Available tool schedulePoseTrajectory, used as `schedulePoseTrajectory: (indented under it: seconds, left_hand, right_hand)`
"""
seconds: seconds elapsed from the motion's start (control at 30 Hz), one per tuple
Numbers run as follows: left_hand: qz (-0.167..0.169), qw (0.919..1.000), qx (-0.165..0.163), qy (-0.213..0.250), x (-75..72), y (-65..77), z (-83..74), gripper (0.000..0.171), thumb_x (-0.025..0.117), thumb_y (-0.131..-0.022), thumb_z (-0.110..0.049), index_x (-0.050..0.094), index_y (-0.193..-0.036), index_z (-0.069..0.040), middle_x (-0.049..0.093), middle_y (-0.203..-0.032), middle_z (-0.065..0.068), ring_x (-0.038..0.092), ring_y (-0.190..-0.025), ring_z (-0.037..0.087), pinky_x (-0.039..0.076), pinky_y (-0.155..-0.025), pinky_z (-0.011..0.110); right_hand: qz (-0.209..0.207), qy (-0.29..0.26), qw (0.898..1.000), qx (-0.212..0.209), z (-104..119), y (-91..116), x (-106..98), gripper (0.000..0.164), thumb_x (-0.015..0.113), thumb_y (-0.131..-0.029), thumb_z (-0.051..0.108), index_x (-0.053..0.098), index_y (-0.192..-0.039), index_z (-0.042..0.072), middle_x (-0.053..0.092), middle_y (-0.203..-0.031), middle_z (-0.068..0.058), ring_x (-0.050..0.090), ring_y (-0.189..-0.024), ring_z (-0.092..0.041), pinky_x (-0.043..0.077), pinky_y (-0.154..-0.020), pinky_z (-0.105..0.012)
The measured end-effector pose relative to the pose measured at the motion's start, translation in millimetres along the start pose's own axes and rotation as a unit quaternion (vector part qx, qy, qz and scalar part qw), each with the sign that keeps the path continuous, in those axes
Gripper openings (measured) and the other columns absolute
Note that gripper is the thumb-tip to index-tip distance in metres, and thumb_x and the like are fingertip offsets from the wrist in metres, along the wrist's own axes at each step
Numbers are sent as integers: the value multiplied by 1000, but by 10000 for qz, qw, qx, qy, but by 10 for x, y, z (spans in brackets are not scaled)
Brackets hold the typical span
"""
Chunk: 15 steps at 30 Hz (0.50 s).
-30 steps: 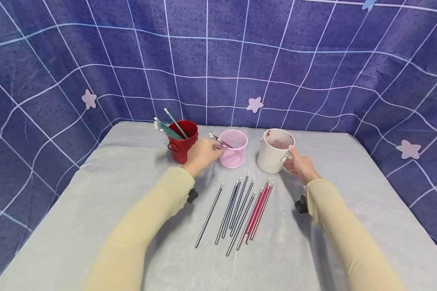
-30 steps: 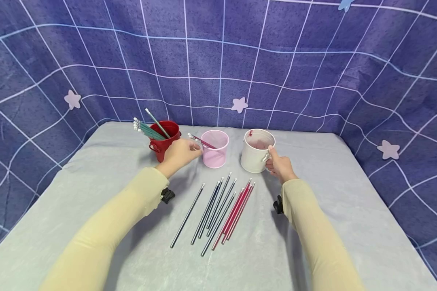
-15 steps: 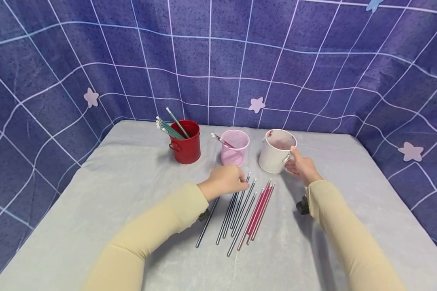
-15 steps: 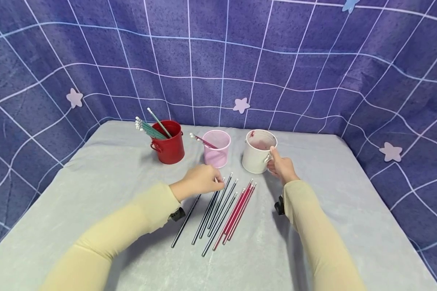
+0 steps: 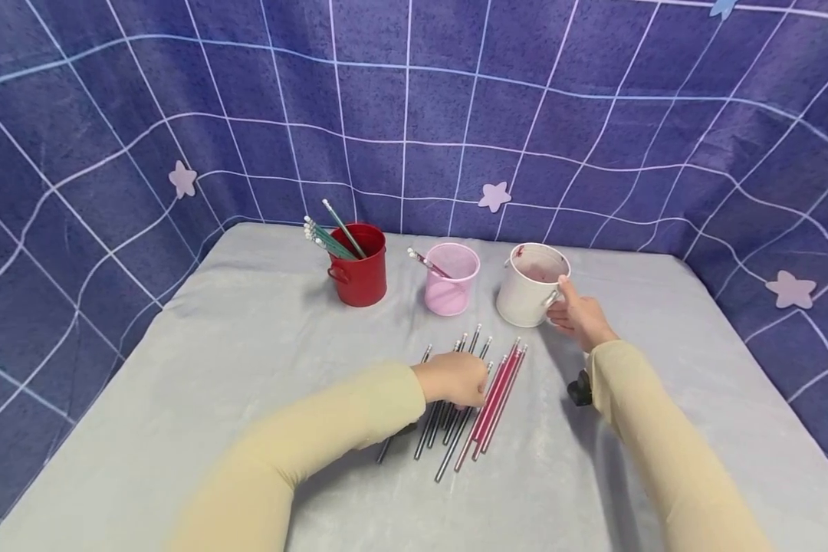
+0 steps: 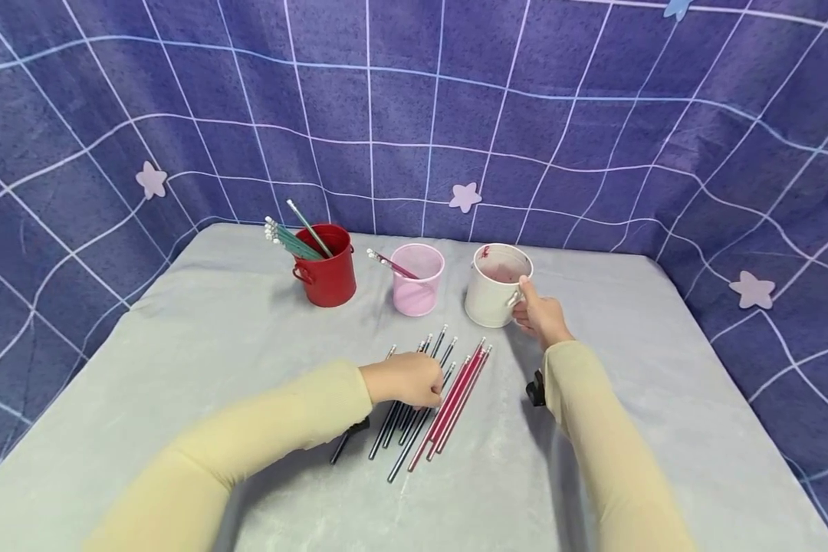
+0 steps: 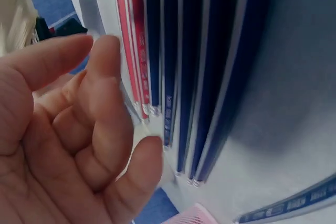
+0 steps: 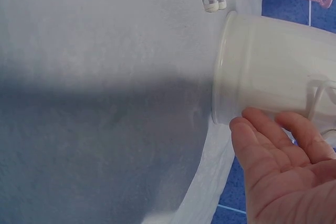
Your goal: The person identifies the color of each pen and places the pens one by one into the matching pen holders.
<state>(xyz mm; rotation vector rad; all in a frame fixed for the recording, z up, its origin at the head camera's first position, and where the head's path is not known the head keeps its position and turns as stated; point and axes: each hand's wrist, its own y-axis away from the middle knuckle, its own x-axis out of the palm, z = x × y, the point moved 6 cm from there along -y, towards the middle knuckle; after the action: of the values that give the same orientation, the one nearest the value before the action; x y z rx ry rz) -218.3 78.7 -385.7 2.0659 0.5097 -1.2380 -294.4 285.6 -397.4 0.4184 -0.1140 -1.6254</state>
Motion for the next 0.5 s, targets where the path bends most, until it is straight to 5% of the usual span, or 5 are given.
schedulePoseTrajectory:
  seconds: [0.3,0.5]
  left_hand:
    - [482,9987,-140,113,63,-20,-45,40,65,-91,-23,58,-54,-11,65,-55,3,44,-36,10,37,-41,19]
    - [627,9972,-270,-301,177,-52,-137,28,64,-92,-24,59,-66,-13,62,-52,2,52,-39,11,40,-42,21]
  right_hand:
    - [-18,46,10000,16,2,11,-27,90,26,-96,60,34,-134,-22,38,-135,-34,42,-128,-38,35,-105,-43]
    - [-87,-1,10000,44,9,3,22,89,28,-96,60,36,-134,-20,40,-133,-33,47,-125,-35,37,-104,-42]
